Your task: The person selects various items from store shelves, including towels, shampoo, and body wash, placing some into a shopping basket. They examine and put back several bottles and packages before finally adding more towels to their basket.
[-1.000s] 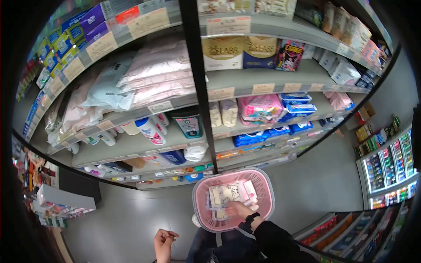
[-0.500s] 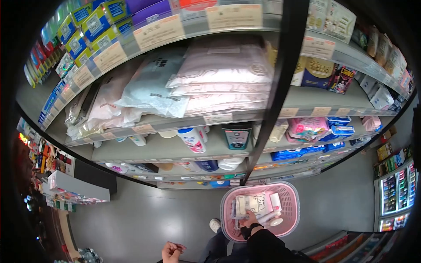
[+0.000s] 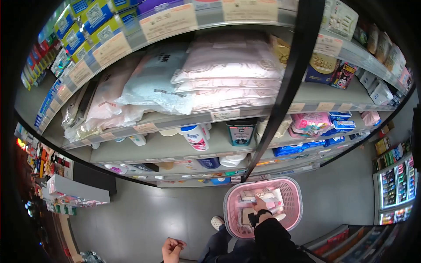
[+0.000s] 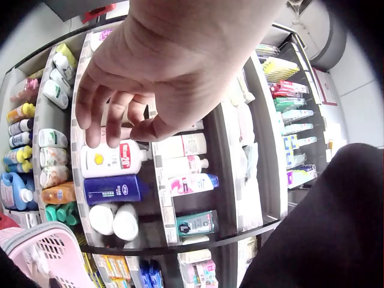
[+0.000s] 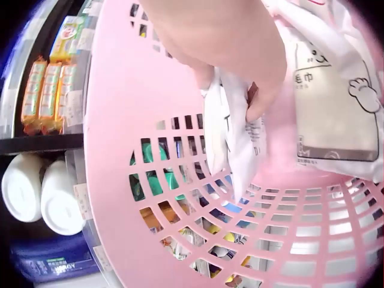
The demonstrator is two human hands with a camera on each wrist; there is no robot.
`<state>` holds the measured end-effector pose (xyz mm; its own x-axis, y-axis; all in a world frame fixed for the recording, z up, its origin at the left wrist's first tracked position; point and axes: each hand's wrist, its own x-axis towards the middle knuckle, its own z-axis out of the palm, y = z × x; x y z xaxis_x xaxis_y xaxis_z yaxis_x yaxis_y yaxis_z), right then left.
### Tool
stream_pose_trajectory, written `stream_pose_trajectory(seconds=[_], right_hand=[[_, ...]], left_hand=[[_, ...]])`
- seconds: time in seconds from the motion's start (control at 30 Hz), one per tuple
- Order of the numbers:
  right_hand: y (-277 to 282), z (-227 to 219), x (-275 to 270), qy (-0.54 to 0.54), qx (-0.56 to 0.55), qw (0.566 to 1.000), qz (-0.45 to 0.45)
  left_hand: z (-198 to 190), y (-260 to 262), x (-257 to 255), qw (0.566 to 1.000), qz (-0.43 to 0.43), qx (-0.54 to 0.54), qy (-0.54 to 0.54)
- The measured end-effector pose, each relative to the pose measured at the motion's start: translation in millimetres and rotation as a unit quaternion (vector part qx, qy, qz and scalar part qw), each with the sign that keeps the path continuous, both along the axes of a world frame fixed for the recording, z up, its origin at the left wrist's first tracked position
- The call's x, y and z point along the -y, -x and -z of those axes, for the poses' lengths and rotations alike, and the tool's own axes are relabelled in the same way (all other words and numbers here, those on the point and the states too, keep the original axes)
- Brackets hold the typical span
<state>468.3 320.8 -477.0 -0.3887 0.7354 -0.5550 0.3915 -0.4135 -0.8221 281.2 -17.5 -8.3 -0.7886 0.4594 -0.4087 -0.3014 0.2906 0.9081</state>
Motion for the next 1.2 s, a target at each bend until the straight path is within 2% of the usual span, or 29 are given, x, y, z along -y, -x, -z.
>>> stream_pose_trajectory(seconds=[0.03,0.07,0.2,0.23,0.3,0.33,0.37,0.4,0.47,0.5,0.57,0.6,0.63,0.73,0.77,0.83,0.87,0.93,1.0,1.03,1.07,1.1,1.17,1.2], right_hand=[[5.4,1.1,-4.7,0.138,-0.111,0.973,0.145],[14.9,-29.3,-10.2,0.256,-0.104,0.903,0.328],[-0.2,-101.2,-6.0,0.255,-0.077,0.913,0.309],[-9.7,-123.4,-5.2,0.251,-0.045,0.929,0.269],[-25.9,-142.2,2.7,0.216,-0.069,0.934,0.276],[-43.3,-164.4,2.2,0.231,-0.081,0.952,0.186],[-55.6,-186.8,4.1,0.229,-0.080,0.951,0.191],[-65.9,-209.3,6.9,0.240,-0.124,0.949,0.163],[-79.8,-267.8,11.8,0.251,-0.205,0.940,0.109],[-86.8,-289.9,12.6,0.249,-0.206,0.939,0.113],[-98.0,-332.0,12.5,0.172,-0.254,0.951,-0.042],[-97.5,-354.8,15.6,0.128,-0.297,0.943,-0.076],[-97.9,-383.0,17.4,0.126,-0.298,0.944,-0.073],[-99.8,-447.6,18.8,0.144,-0.244,0.939,-0.195],[-101.3,-449.9,20.4,0.143,-0.246,0.939,-0.194],[-102.9,-452.7,24.4,0.142,-0.273,0.925,-0.221],[-101.3,-452.4,30.4,0.105,-0.379,0.898,-0.196],[-108.4,-442.3,30.3,0.123,-0.364,0.904,-0.189],[-112.3,-432.1,30.2,0.141,-0.347,0.909,-0.183],[-113.0,-428.4,31.4,0.132,-0.390,0.903,-0.123],[-113.7,-427.3,31.4,0.124,-0.429,0.892,-0.064],[-115.9,-429.4,29.8,0.123,-0.430,0.892,-0.069],[-120.9,-434.2,24.5,0.151,-0.459,0.875,-0.016],[-121.5,-434.5,23.1,0.138,-0.451,0.882,-0.017]], left_hand=[[-0.3,-0.6,-3.6,1.000,0.008,-0.004,0.000],[-0.1,-1.7,-6.7,1.000,0.016,-0.008,-0.002],[10.7,-2.4,-12.8,0.998,0.066,0.002,-0.023],[7.9,-5.0,-23.8,0.999,0.046,-0.014,-0.017],[2.2,-11.7,-42.4,0.999,0.031,-0.027,-0.013],[-0.9,-15.4,-50.4,0.999,0.034,-0.018,-0.012],[-2.6,-20.2,-55.0,0.999,0.036,-0.009,-0.011],[0.5,-24.2,-57.1,0.999,0.041,-0.007,-0.013],[13.0,-28.6,-63.2,0.995,0.088,-0.001,-0.050],[17.3,-32.8,-68.1,0.994,0.093,-0.001,-0.051],[20.2,-43.4,-81.9,0.986,0.159,-0.003,-0.048],[17.5,-50.1,-89.2,0.985,0.163,-0.004,-0.050],[12.9,-57.7,-98.6,0.979,0.195,0.019,-0.048],[1.5,-79.1,-115.0,0.961,0.265,0.060,-0.053],[-1.0,-86.3,-117.8,0.948,0.301,0.080,-0.059],[-3.6,-97.7,-121.3,0.953,0.287,0.072,-0.065],[-6.2,-97.2,-121.1,0.951,0.286,0.105,-0.057],[-7.0,-97.0,-115.0,0.948,0.284,0.136,-0.050],[1.0,-98.1,-101.4,0.959,0.153,0.211,-0.114],[4.2,-97.4,-95.1,0.959,0.151,0.208,-0.117],[7.1,-96.3,-88.4,0.954,0.086,0.213,-0.195],[6.3,-94.9,-84.3,0.938,0.020,0.215,-0.270],[0.1,-92.0,-72.9,0.935,-0.007,0.186,-0.300],[-3.1,-90.7,-64.7,0.936,-0.027,0.170,-0.306]])
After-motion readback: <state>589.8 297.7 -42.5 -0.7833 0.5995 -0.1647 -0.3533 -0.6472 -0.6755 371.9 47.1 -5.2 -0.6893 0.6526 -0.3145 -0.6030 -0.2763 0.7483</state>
